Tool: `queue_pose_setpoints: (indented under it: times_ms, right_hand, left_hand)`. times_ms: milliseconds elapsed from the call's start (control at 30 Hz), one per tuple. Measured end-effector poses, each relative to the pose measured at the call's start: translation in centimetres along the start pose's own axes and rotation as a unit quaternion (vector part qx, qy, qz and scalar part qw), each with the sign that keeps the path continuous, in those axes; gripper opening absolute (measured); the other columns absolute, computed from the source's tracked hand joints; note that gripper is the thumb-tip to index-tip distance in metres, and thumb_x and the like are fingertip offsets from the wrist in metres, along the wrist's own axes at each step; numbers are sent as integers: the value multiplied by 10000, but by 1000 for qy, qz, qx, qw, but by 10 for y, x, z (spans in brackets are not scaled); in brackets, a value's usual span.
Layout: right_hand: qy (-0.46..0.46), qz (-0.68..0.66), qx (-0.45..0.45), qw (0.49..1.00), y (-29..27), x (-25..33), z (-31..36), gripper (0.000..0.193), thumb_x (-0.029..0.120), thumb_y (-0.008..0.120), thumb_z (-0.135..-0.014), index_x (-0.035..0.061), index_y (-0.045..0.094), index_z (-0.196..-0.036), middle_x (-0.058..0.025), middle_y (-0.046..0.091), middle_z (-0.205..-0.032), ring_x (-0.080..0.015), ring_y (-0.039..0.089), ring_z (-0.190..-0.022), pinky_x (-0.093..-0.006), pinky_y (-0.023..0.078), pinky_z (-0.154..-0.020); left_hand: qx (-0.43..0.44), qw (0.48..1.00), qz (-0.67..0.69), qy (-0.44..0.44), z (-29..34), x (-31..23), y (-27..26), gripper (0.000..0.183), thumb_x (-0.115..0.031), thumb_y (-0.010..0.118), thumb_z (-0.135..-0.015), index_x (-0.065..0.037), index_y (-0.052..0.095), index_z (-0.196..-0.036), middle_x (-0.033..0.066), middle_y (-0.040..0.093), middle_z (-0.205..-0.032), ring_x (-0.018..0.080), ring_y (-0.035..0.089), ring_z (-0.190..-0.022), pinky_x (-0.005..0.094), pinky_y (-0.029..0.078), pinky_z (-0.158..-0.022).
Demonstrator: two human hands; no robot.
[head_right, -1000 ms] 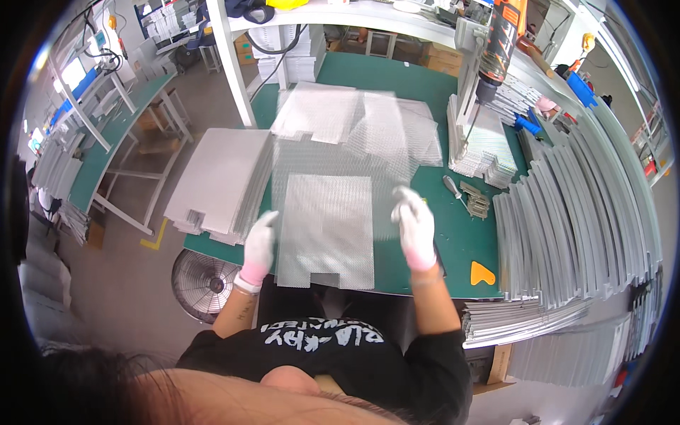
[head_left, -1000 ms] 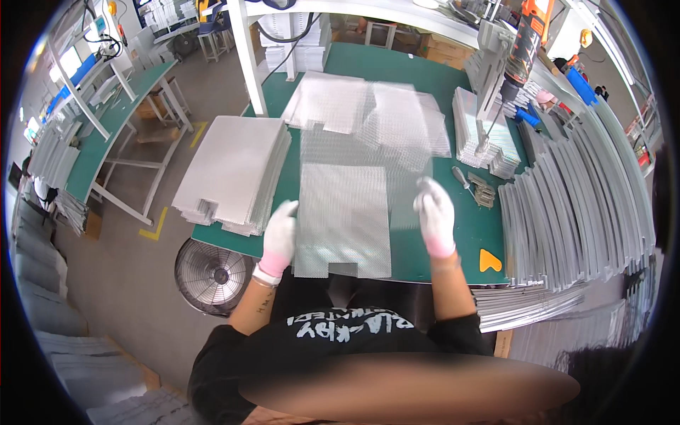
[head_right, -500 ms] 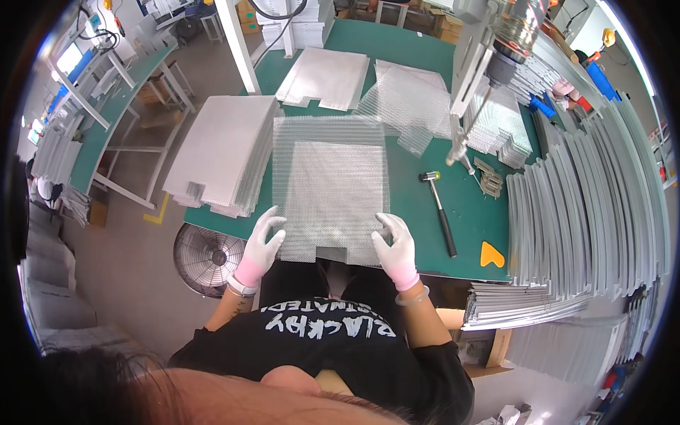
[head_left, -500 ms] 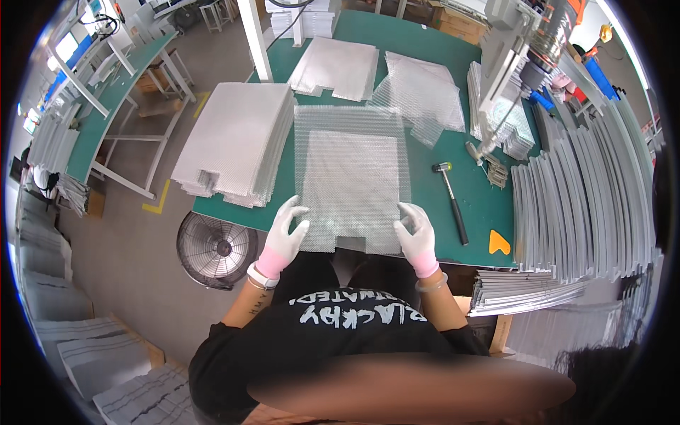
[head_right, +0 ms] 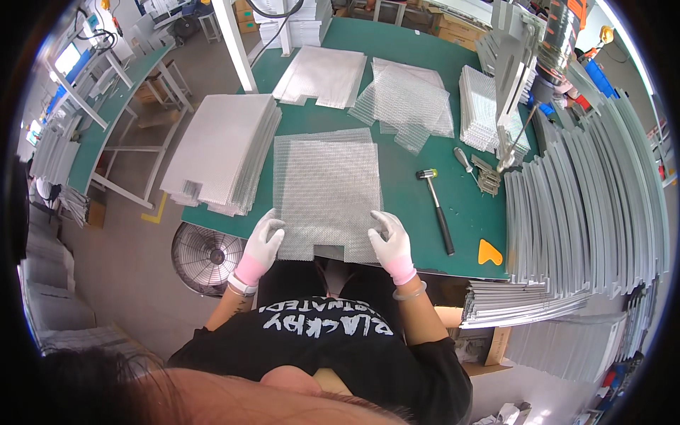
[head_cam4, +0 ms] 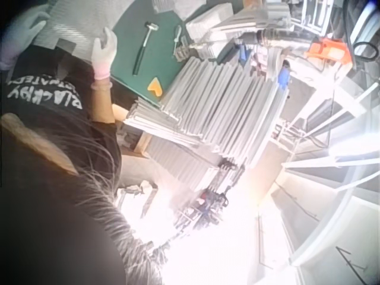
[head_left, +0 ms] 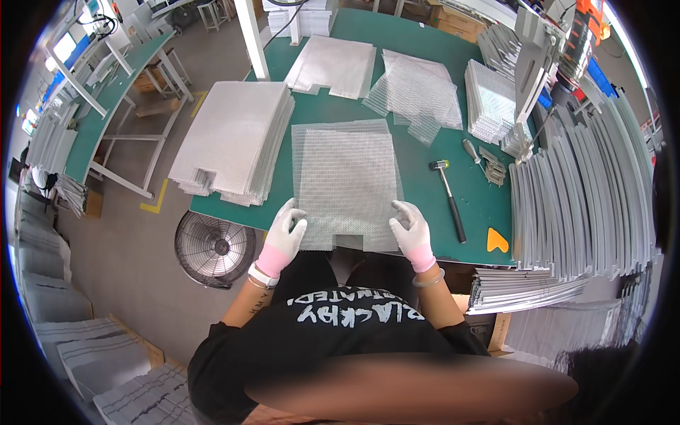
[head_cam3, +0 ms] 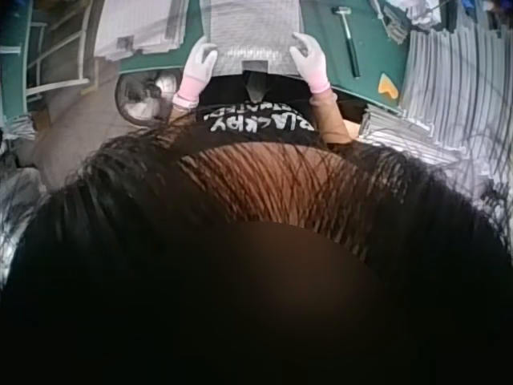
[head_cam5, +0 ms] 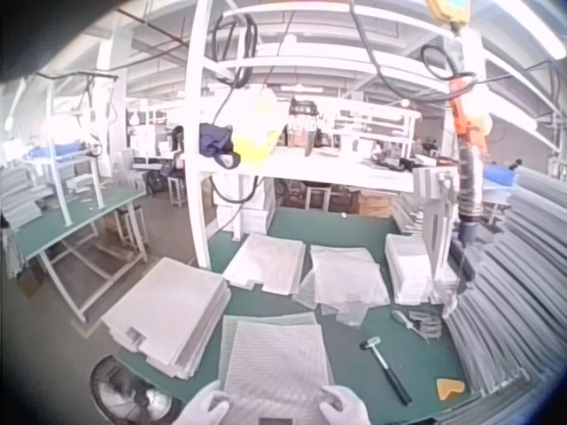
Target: Assembling metal air filters by fitting mesh into frames and securing them with a power screwdriver and mallet.
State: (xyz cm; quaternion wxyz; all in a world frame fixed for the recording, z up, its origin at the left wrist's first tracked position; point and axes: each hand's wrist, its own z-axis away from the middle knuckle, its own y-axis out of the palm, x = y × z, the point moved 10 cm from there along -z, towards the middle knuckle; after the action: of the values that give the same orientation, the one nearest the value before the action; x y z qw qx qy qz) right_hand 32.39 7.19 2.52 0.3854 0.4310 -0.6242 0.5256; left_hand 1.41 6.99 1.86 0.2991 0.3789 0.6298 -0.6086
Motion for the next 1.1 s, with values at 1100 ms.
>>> queue_pose_setpoints:
  times_ms: [1100]
  right_hand:
    - [-61, 263, -47, 962, 15, 5, 24, 406, 153, 736, -806, 34, 651, -1185, -176, 657, -1168, -344, 637, -1086, -385, 528, -922]
  left_hand:
    - [10, 982, -179, -55, -4, 6, 18, 661, -214, 691, -873, 5, 415, -1432, 228, 653, -1151, 391, 642, -1037, 441, 519, -888]
